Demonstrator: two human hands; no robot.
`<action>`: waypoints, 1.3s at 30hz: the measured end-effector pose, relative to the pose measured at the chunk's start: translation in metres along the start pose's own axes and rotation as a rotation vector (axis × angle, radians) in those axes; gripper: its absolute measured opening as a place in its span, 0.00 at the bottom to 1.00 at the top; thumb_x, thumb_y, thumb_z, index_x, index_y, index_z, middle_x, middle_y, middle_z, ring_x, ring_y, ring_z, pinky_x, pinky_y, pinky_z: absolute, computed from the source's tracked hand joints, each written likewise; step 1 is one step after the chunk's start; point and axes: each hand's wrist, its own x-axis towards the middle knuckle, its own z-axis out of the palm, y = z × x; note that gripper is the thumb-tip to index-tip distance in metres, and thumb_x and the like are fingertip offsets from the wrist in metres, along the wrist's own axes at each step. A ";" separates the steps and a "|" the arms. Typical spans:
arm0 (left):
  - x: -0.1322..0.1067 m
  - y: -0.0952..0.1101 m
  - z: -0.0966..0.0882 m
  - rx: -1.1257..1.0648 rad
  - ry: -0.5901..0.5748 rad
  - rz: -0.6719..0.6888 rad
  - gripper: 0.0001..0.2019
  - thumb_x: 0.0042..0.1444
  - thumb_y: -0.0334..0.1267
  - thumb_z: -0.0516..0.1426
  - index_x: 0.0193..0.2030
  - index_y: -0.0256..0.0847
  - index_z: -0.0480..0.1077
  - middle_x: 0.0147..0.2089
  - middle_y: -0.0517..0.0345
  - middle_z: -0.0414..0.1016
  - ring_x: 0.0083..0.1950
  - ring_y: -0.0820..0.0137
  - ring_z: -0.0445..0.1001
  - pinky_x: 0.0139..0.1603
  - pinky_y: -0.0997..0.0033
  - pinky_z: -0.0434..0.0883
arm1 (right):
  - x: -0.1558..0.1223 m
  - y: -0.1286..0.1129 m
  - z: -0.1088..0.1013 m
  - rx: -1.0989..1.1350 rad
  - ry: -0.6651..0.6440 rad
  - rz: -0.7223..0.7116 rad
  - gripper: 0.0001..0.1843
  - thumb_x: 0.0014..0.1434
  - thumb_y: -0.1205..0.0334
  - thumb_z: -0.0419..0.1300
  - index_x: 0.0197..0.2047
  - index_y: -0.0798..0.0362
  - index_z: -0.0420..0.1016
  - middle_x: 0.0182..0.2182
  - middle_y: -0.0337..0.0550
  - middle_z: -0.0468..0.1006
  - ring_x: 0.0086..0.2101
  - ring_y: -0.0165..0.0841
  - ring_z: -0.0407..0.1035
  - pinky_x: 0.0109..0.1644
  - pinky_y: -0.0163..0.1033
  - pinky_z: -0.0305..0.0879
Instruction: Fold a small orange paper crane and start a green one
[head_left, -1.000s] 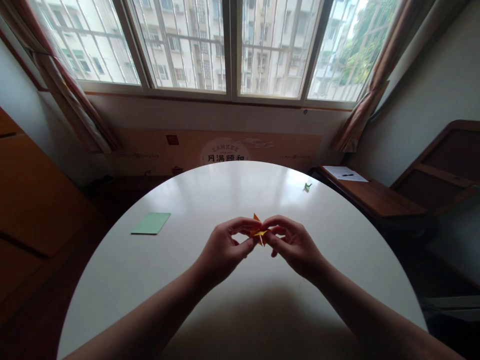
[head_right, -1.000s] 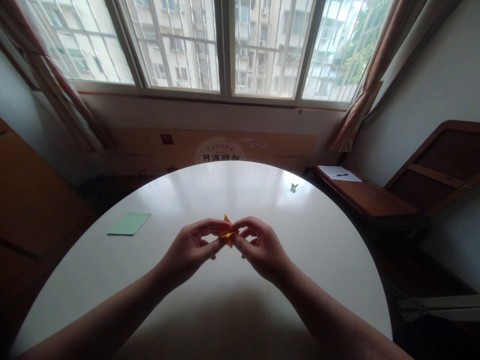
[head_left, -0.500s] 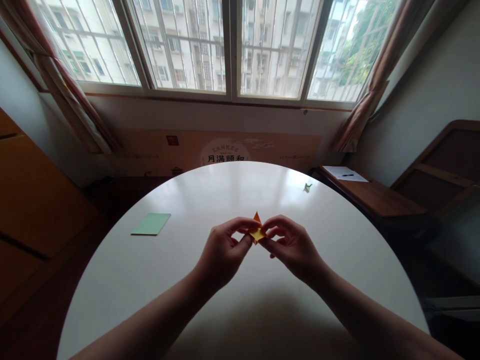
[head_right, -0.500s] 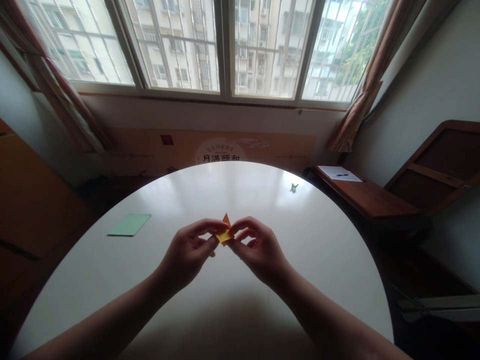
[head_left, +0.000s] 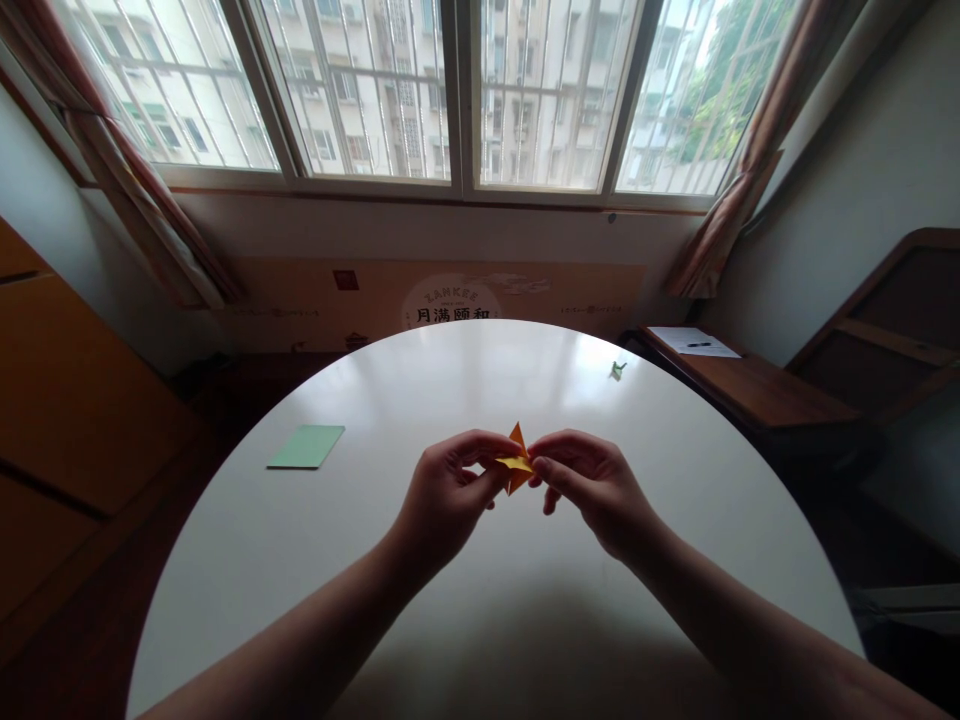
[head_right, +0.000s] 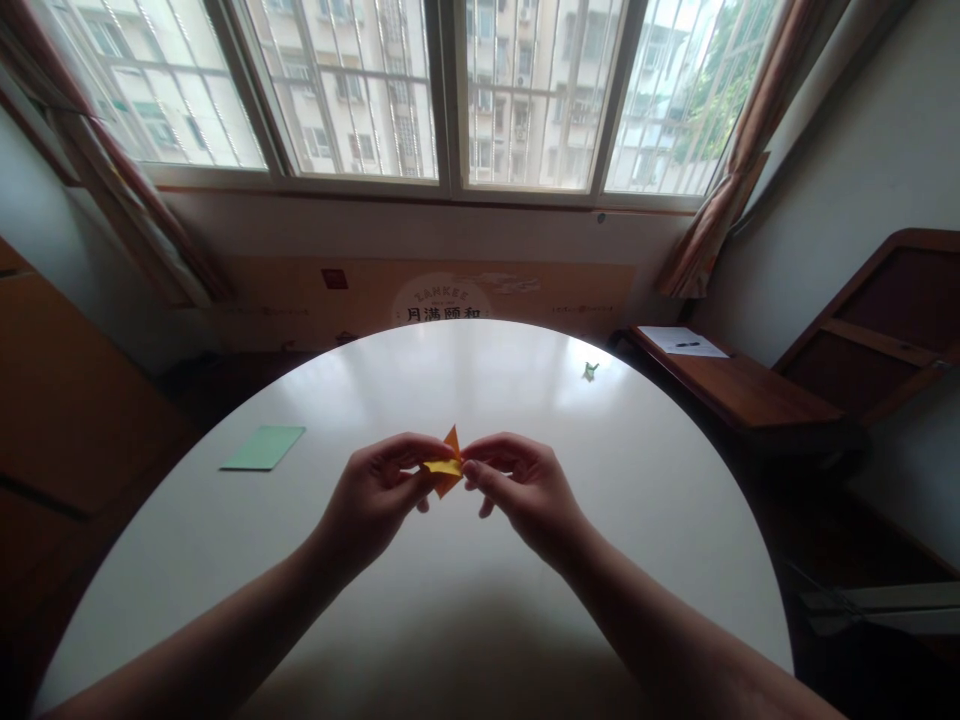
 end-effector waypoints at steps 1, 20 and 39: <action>0.000 0.000 0.000 -0.006 -0.002 -0.002 0.07 0.53 0.31 0.61 0.38 0.37 0.80 0.33 0.53 0.81 0.31 0.68 0.76 0.24 0.76 0.72 | 0.000 0.000 0.000 0.015 0.002 0.011 0.10 0.55 0.57 0.71 0.39 0.52 0.82 0.30 0.44 0.82 0.30 0.35 0.75 0.23 0.35 0.73; -0.003 0.006 0.002 -0.014 0.016 0.068 0.06 0.49 0.35 0.68 0.33 0.38 0.77 0.31 0.55 0.78 0.30 0.69 0.75 0.26 0.75 0.70 | 0.002 0.007 0.003 0.170 -0.048 0.134 0.12 0.50 0.57 0.74 0.38 0.51 0.83 0.29 0.44 0.82 0.28 0.33 0.73 0.23 0.33 0.71; -0.002 0.003 -0.003 0.122 -0.037 0.183 0.12 0.64 0.36 0.56 0.44 0.37 0.81 0.44 0.46 0.79 0.35 0.67 0.77 0.25 0.74 0.72 | 0.003 0.007 0.003 0.271 -0.003 0.254 0.14 0.53 0.53 0.73 0.40 0.51 0.85 0.32 0.46 0.84 0.31 0.33 0.76 0.23 0.29 0.68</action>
